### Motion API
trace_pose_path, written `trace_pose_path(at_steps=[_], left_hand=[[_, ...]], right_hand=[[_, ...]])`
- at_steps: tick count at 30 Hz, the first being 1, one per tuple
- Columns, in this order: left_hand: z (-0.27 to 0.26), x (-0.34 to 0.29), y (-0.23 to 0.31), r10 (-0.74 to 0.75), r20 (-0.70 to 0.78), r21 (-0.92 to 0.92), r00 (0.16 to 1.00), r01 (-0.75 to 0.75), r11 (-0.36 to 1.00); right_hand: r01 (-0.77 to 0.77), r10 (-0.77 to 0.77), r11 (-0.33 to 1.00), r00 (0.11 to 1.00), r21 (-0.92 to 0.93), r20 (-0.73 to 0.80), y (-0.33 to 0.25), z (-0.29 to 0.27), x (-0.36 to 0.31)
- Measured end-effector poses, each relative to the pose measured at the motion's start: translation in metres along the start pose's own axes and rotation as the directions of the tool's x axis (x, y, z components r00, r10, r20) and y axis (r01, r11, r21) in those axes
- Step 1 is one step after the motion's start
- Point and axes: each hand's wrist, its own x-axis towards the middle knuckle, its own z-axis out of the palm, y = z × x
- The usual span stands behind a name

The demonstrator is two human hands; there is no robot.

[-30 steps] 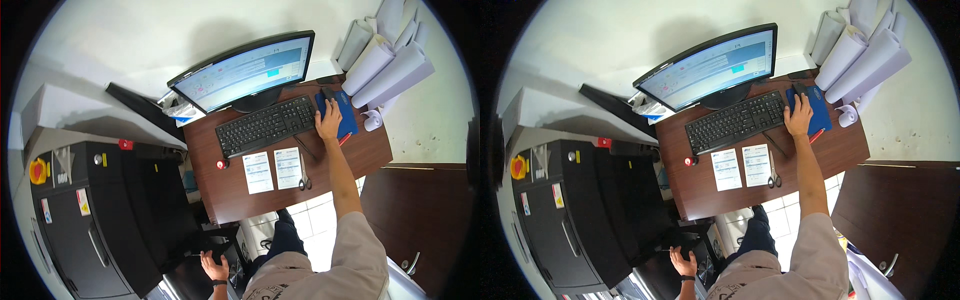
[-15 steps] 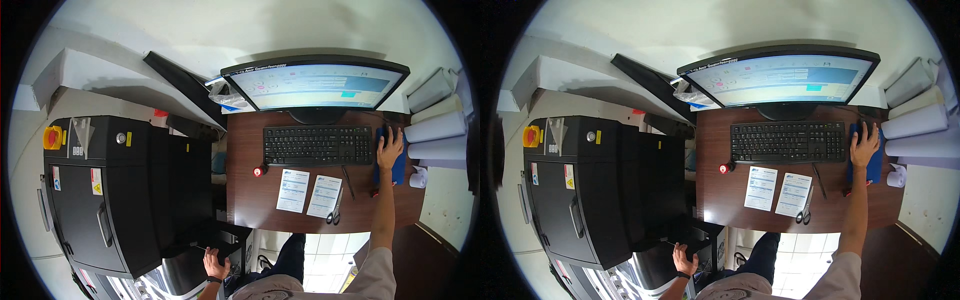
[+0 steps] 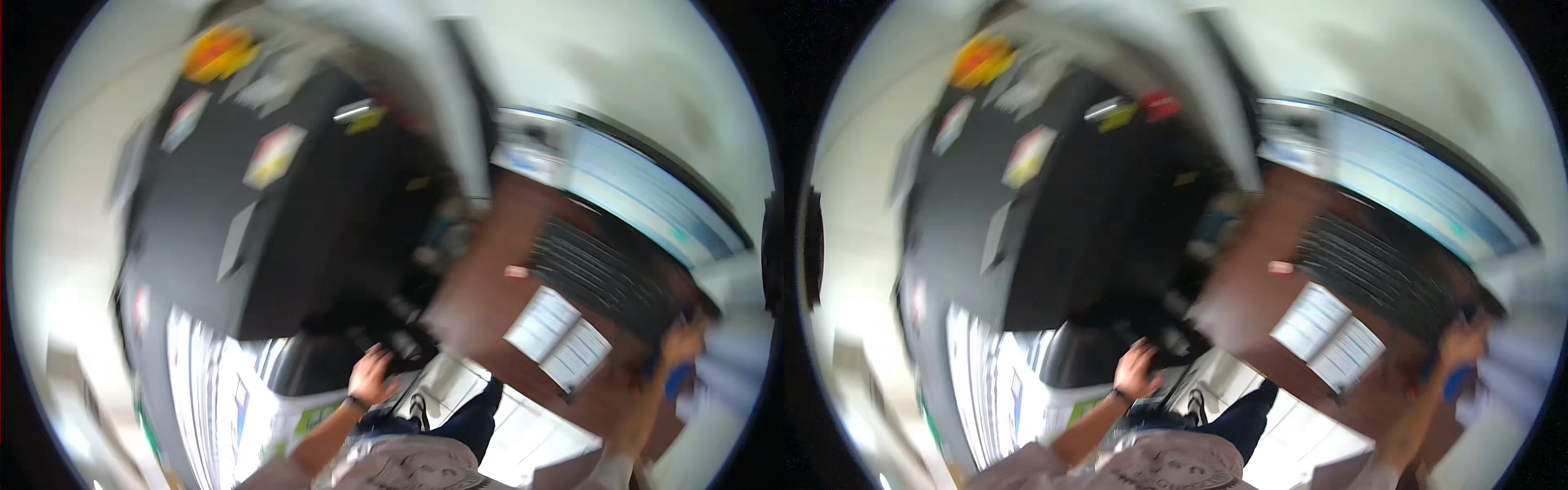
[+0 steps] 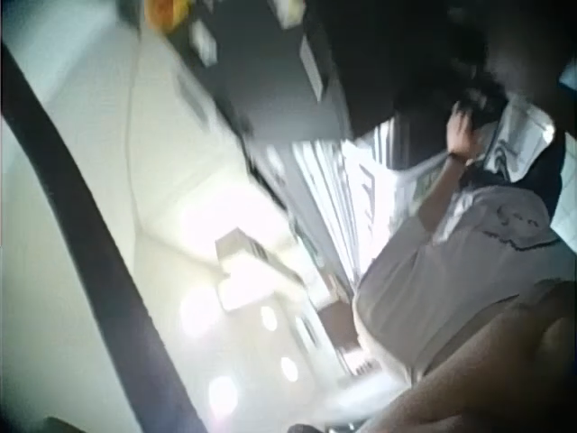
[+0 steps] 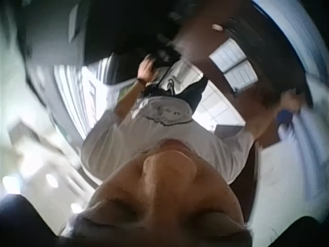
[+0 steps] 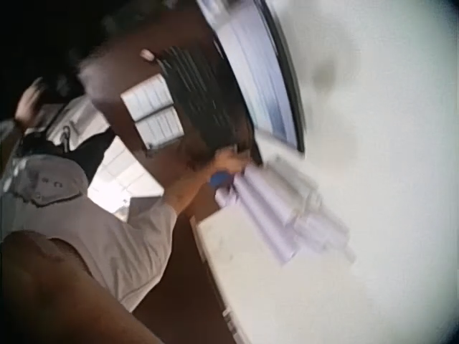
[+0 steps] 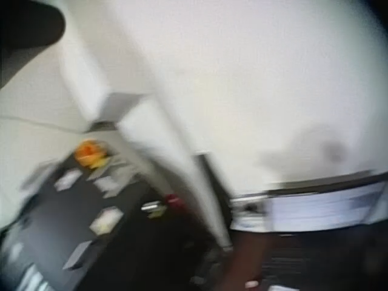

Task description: The operator is seen checking and marking the output of a large-format digital printer, then adjusting the vinyl media.

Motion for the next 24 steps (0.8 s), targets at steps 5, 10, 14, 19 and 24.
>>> trace_pose_path(at_steps=[5,10,14,19,24], left_hand=[[-0.003,-0.028,0.010,-0.199,-0.079,-0.057,0.977,0.195,0.979],[0.007,-0.091,0.018,-0.431,-0.195,-0.179,0.881,0.400,0.899],[0.017,-0.202,-0.004,-0.574,-0.236,-0.130,0.784,0.560,0.818],[0.083,-0.381,0.002,-0.863,-0.286,-0.213,0.418,0.850,0.482],[0.224,-0.560,0.088,-0.999,0.021,-0.331,-0.040,0.942,-0.045]], right_hand=[[0.188,-0.050,0.964,0.822,0.187,-0.567,-0.106,-0.054,-0.031],[0.266,-0.079,0.449,0.963,0.853,-0.258,-0.313,-0.133,-0.137],[0.078,-0.558,-0.063,0.824,0.995,-0.100,-0.431,-0.258,-0.249],[-0.214,-0.974,-0.085,0.226,0.973,-0.035,-0.471,-0.394,-0.343],[-0.235,-0.910,-0.302,-0.218,0.924,-0.353,-0.473,-0.474,-0.477]])
